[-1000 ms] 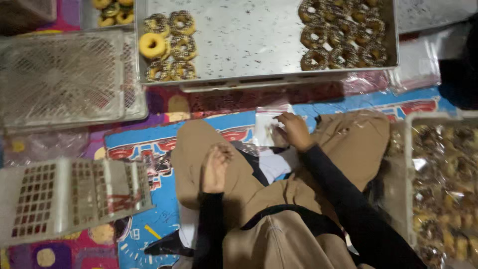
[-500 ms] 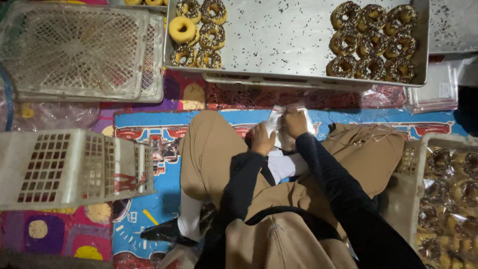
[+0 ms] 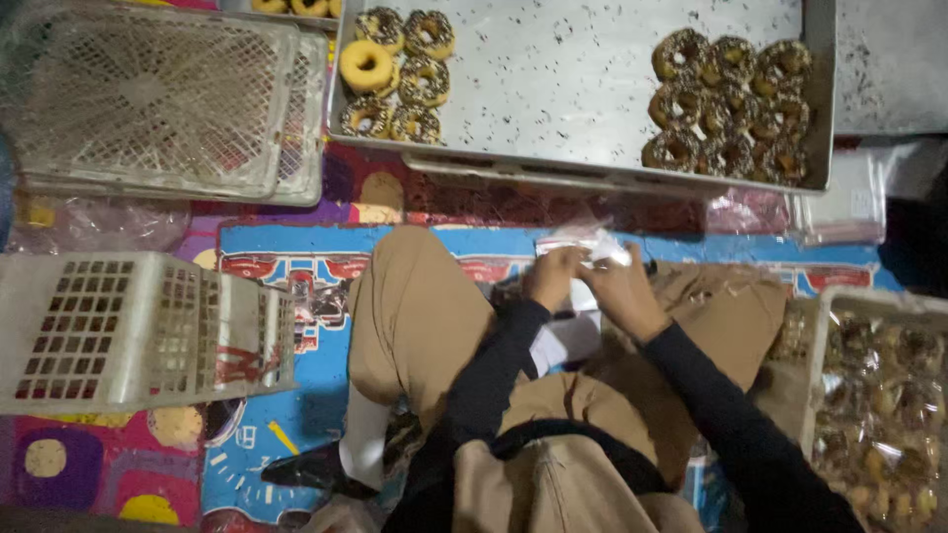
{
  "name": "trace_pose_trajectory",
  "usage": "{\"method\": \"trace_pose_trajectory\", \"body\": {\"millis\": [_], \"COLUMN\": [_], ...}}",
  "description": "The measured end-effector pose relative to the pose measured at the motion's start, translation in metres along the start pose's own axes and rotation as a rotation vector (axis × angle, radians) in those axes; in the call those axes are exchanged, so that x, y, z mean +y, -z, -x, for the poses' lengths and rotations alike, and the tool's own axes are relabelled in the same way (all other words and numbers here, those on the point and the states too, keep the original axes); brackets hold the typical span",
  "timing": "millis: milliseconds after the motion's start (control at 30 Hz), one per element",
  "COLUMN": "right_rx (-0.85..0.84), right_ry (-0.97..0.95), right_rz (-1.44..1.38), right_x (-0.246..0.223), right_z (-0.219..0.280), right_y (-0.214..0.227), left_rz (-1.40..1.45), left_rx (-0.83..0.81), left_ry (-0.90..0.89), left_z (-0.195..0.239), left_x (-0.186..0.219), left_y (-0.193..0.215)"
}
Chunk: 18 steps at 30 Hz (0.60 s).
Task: The person sits on a mat and repeatedly picks donuts from a metal tray, places them into small clear plastic bags, and sets the filled bags into a white plastic basket. The process continues with multiple donuts being individually packaged.
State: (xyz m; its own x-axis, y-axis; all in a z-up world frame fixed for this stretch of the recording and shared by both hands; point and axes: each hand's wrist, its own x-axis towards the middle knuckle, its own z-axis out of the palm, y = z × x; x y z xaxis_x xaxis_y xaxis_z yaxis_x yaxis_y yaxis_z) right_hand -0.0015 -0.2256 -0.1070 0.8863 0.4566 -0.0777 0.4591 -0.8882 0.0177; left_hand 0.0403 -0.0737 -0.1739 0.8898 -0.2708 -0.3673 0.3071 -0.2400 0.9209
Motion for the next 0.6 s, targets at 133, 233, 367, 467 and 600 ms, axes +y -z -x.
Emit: {"method": "trace_pose_trajectory", "body": {"millis": [133, 233, 367, 467, 600], "right_rx": [0.148, 0.280, -0.090, 0.070, 0.432], "right_ry": [-0.192, -0.317, -0.909, -0.771, -0.369], "right_rz": [0.027, -0.182, -0.556, -0.445, -0.357], "right_x": [-0.002, -0.001, 0.001, 0.008, 0.008], "right_z": [0.016, 0.010, 0.013, 0.012, 0.025], "right_y": [0.042, 0.072, 0.112, 0.131, 0.145], "left_rz": [-0.287, -0.143, 0.300, 0.206, -0.640], "left_rx": [0.327, 0.355, 0.141, 0.041, 0.372], "left_ry": [-0.832, -0.810, -0.313, -0.151, -0.292], "left_z": [0.068, 0.079, 0.045, 0.000, -0.003], "left_x": [0.056, 0.061, 0.025, 0.000, 0.006], "left_y": [-0.019, 0.006, 0.031, 0.029, 0.017]}}
